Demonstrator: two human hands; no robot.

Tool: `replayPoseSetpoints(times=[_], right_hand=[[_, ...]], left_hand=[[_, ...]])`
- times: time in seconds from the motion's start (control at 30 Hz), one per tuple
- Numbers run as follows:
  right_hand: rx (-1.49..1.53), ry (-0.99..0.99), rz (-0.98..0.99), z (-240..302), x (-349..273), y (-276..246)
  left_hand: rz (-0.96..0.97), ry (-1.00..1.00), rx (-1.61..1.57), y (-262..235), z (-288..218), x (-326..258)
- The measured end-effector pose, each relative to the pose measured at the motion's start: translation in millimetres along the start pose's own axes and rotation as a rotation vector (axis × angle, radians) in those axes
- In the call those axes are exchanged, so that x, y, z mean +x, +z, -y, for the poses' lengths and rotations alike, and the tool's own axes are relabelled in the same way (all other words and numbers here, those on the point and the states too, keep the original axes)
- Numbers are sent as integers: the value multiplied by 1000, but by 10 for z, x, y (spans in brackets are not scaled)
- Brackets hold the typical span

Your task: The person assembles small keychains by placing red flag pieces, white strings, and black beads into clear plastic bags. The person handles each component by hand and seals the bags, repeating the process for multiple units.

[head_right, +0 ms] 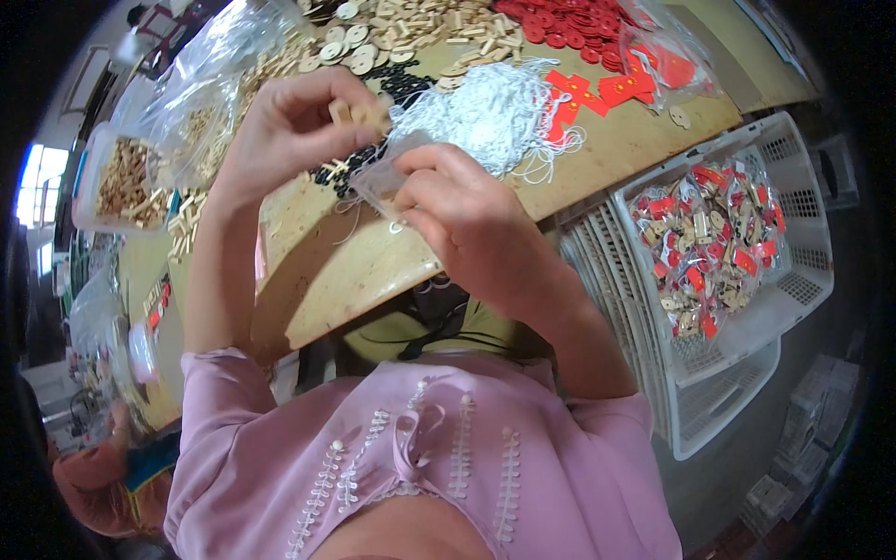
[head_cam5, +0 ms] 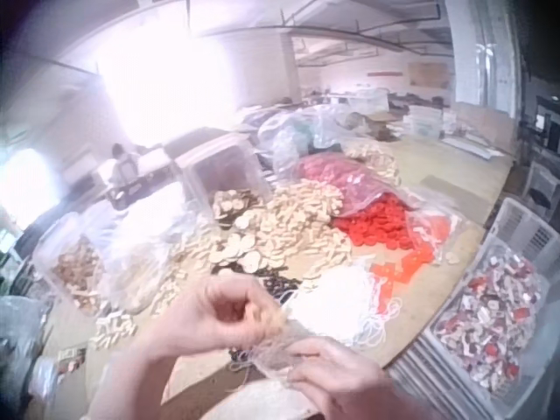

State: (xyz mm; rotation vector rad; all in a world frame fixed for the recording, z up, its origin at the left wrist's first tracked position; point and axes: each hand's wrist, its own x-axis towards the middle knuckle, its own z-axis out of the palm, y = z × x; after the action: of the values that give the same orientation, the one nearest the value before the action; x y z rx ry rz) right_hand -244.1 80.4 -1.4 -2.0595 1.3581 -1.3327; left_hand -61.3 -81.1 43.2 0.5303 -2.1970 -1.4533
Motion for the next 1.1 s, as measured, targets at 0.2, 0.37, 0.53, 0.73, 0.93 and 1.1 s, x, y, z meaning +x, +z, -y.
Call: replayPoseSetpoints(times=[0.2,0.37,0.53,0.73,0.93,1.1], right_hand=[[-24,-78,74,180,74,121],[-16,-101,117,250,75,242],[-2,-129,166,315,93,316],[57,-117,192,349,132,219],[143,-93,178,234,266,-33],[343,51,213,-9,287,-304]], left_hand=[[-26,95,463,60,-193,-580],[-115,73,408,100,-310,-835],[-288,161,259,159,-222,-1036],[-179,222,478,97,-271,-1148],[-238,264,449,209,-123,-994],[-127,401,190,413,-114,-699]])
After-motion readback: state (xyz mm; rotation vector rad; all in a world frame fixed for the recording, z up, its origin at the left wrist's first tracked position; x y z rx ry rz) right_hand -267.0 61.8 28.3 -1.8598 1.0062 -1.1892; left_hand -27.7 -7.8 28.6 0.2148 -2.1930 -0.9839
